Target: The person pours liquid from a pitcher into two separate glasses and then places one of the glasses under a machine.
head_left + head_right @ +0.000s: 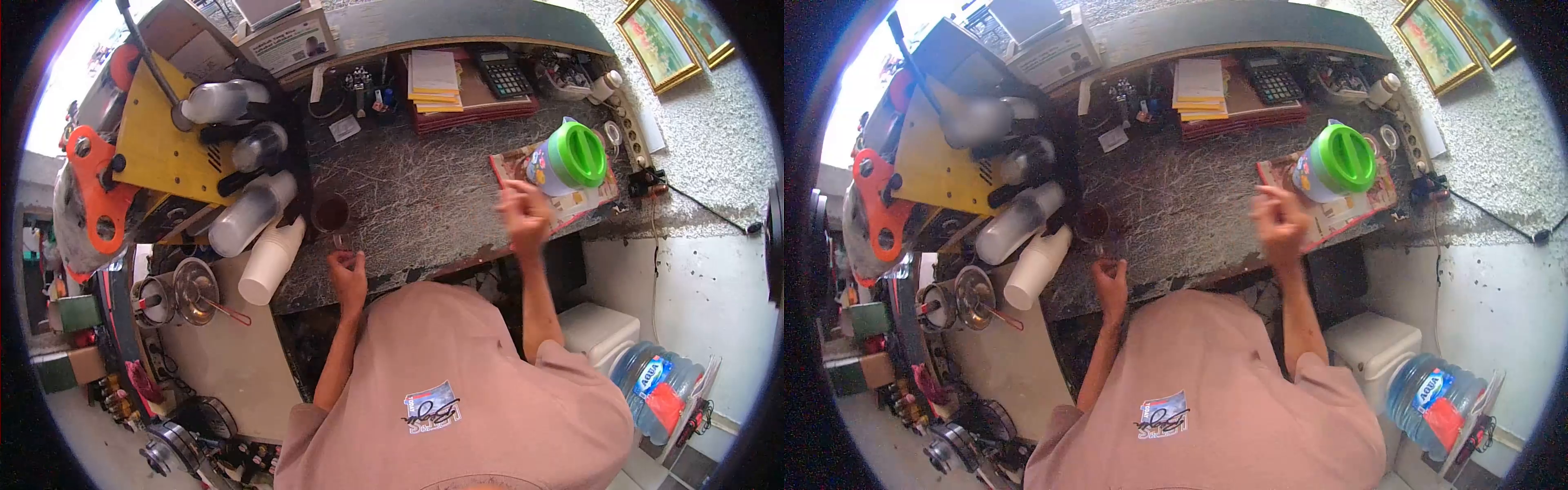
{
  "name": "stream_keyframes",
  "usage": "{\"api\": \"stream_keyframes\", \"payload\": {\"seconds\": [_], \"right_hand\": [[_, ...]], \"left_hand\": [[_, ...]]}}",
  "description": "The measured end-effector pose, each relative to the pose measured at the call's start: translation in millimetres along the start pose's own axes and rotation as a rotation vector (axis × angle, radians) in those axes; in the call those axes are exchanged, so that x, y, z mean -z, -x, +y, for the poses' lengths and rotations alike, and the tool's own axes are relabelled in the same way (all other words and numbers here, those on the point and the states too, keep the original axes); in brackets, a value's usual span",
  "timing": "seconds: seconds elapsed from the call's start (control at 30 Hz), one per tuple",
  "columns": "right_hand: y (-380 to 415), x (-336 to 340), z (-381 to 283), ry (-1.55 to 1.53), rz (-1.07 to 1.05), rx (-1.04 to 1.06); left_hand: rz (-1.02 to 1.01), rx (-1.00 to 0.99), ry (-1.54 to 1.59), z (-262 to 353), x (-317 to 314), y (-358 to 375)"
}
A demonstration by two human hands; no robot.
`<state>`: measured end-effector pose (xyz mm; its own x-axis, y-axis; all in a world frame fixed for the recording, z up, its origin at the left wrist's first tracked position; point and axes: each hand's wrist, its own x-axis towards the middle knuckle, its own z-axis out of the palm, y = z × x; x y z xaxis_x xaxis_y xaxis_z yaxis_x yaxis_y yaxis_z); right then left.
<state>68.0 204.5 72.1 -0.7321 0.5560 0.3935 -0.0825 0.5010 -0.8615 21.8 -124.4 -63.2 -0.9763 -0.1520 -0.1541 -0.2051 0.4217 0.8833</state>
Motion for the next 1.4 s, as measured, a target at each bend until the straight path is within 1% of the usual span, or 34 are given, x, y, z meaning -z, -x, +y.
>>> {"api": "stream_keyframes", "payload": {"seconds": [0.03,0.07,0.13,0.2,0.27,0.3,0.33,0.37,0.4,0.43,0.47,0.5,0.57,0.6,0.63,0.67,0.73,0.77,0.83,0.87,0.9,0.93,0.97,1.0,1.07,1.1,1.13,1.17,1.2,1.27,1.3,1.33,1.37,1.4], "right_hand": [[-7.2,33.7,15.8,0.046,0.185,0.071],[-18.1,62.0,5.3,0.026,0.367,-0.063],[-45.4,113.8,18.3,0.039,0.648,-0.172],[-77.0,155.3,61.6,0.165,0.698,-0.175],[-110.5,176.8,112.7,0.501,0.557,-0.127],[-129.2,190.7,152.2,0.560,0.437,-0.135],[-144.4,198.6,181.4,0.616,0.313,-0.144],[-155.0,195.6,187.3,0.615,0.310,-0.146],[-164.8,190.9,190.6,0.734,0.241,-0.122],[-173.7,187.5,196.0,0.853,0.170,-0.097],[-181.3,185.3,200.7,0.850,0.164,-0.097],[-188.9,185.5,210.8,0.871,0.125,-0.095],[-206.1,190.4,242.4,0.889,0.078,-0.087],[-215.1,197.5,266.7,0.854,0.015,-0.167],[-218.8,197.5,271.7,0.818,-0.046,-0.247],[-221.6,199.1,276.0,0.817,-0.049,-0.243],[-223.5,199.7,254.9,0.864,-0.066,-0.306],[-222.0,198.5,241.7,0.863,-0.067,-0.300],[-213.6,191.6,195.1,0.941,0.080,-0.088],[-212.8,189.8,164.3,0.941,0.079,-0.085],[-211.6,189.8,129.1,0.883,0.120,-0.075],[-208.6,189.2,96.0,0.827,0.165,-0.068],[-203.4,186.7,68.2,0.824,0.261,0.086],[-196.7,183.4,42.4,0.820,0.355,0.240],[-180.7,173.6,-7.3,0.640,0.346,0.330],[-163.4,157.6,-34.0,0.214,0.278,0.148],[-149.3,147.1,-41.7,0.216,0.283,0.148],[-136.6,136.8,-43.3,0.030,0.222,0.109],[-123.4,124.3,-43.4,-0.157,0.156,0.070],[-87.3,91.2,-32.2,-0.505,0.001,-0.081],[-66.6,67.4,-39.5,-0.799,-0.163,-0.221],[-45.1,46.5,-30.9,-0.974,-0.269,-0.372],[-26.0,33.0,-25.1,-0.981,-0.359,-0.568],[-9.7,14.0,-19.7,-1.068,-0.447,-0.651]], "left_hand": [[-0.079,0.021,-0.065,9.4,3.3,3.0],[-0.158,0.043,-0.132,14.5,5.0,5.6],[-0.172,0.041,-0.114,-0.9,-4.3,7.5],[-0.184,0.036,-0.095,0.3,-11.8,9.6],[-0.321,-0.051,-0.011,20.2,-14.9,14.4],[-0.322,-0.049,-0.012,23.9,-19.8,16.1],[-0.369,-0.109,0.020,27.1,-24.2,18.3],[-0.414,-0.171,0.053,30.8,-28.3,20.1],[-0.410,-0.170,0.052,35.8,-31.9,21.2],[-0.449,-0.168,0.052,40.8,-34.4,23.1],[-0.489,-0.162,0.051,44.4,-36.4,25.6],[-0.483,-0.158,0.051,46.3,-38.9,27.4],[-0.521,-0.136,0.069,48.9,-42.7,30.9],[-0.514,-0.132,0.070,51.8,-43.1,32.9],[-0.527,-0.131,0.049,55.8,-42.5,34.8],[-0.541,-0.132,0.029,58.9,-42.4,36.1],[-0.546,-0.122,0.039,60.7,-43.2,39.2],[-0.553,-0.111,0.046,61.6,-43.0,39.8],[-0.558,-0.116,0.063,70.3,-41.2,40.0],[-0.570,-0.119,0.076,75.3,-39.8,40.1],[-0.572,-0.118,0.075,79.1,-38.9,39.1],[-0.579,-0.159,0.088,83.5,-39.3,36.5],[-0.588,-0.200,0.102,89.1,-39.9,33.9],[-0.600,-0.201,0.100,98.0,-40.0,32.7],[-0.599,-0.258,0.177,123.3,-40.8,29.4],[-0.608,-0.263,0.176,134.6,-42.5,26.3],[-0.644,-0.317,0.207,145.5,-44.0,23.2],[-0.675,-0.369,0.239,156.6,-44.2,21.8],[-0.669,-0.369,0.239,172.8,-43.0,22.7],[-0.695,-0.362,0.447,199.7,-42.2,26.8],[-0.690,-0.365,0.446,200.1,-42.5,27.7],[-0.670,-0.431,0.513,199.4,-41.9,29.8],[-0.651,-0.498,0.580,198.3,-40.6,31.1],[-0.648,-0.502,0.578,195.7,-36.8,32.1]]}}
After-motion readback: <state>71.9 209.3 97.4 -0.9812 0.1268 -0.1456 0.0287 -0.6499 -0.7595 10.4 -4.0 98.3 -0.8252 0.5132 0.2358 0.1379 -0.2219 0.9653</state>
